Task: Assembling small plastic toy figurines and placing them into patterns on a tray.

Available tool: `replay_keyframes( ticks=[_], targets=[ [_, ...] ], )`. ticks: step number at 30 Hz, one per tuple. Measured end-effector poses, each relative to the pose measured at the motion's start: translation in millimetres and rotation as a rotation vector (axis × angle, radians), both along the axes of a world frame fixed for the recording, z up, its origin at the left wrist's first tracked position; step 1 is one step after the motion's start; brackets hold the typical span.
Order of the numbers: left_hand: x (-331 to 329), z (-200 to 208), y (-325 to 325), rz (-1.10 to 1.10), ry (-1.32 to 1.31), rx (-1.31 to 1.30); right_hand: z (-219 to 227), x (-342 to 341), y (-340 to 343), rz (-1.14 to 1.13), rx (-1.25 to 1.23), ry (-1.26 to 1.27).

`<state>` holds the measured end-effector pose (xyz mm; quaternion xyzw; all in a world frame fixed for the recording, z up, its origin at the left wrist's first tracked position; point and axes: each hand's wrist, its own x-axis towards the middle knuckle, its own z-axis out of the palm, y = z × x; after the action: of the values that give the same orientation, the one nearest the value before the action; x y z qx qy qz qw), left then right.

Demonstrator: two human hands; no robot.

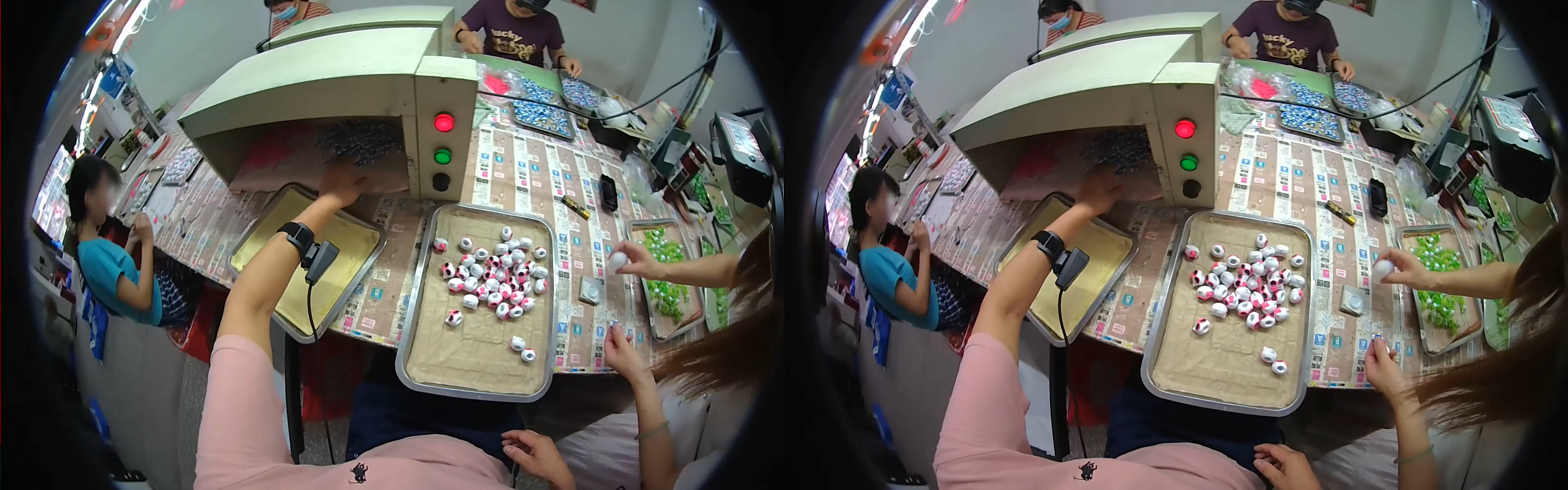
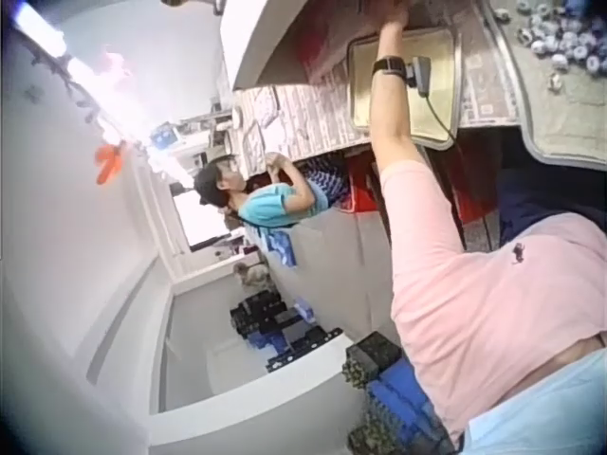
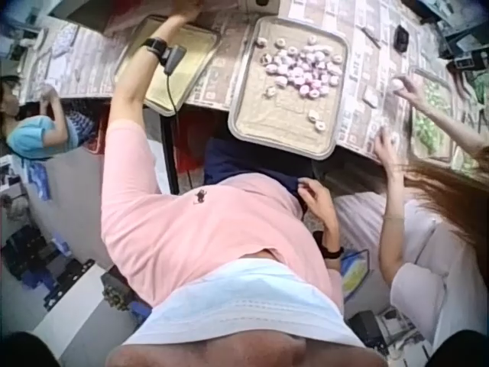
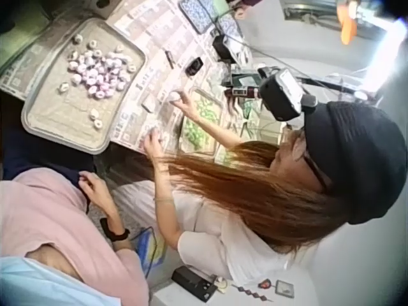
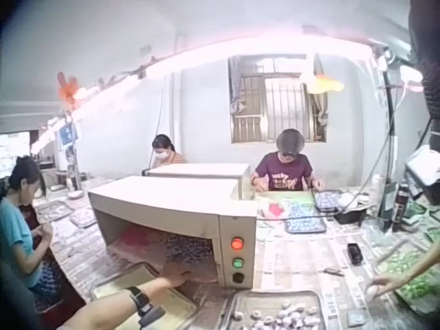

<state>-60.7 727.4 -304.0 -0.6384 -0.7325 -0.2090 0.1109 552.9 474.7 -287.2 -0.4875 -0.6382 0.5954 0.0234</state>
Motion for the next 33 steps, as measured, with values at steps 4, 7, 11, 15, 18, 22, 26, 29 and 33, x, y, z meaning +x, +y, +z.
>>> replay_keyframes(
  ticks=[4,7,11,15,18,22,26,29,33],
  targets=[
    [-48,-41,27,-0.184,0.323,0.136,-16,8,-6,0.021,0.052,0.065],
    [-61,-58,47,-0.069,0.287,-0.08,-12,4,-7,0.041,0.073,0.031],
    [-88,-74,71,-0.101,0.332,-0.055,-17,3,-11,0.003,0.093,0.058],
    [-58,-71,93,-0.208,0.247,-0.014,-16,1,-13,-0.002,0.021,-0.001],
    [-80,-98,21,-0.256,0.164,0.022,-14,3,-14,-0.026,0.026,0.014],
    [-23,-30,73,-0.232,0.071,0.06,-14,-4,-6,0.013,0.035,0.003],
    [21,5,61,-0.22,-0.023,0.099,-15,-3,-4,0.005,0.022,-0.014],
    [-25,-25,72,-0.147,0.006,0.088,-16,-3,-4,0.015,0.007,-0.011],
    [-44,-43,89,-0.087,0.151,0.09,-21,1,-7,0.002,0.001,-0.007]
  ],
)
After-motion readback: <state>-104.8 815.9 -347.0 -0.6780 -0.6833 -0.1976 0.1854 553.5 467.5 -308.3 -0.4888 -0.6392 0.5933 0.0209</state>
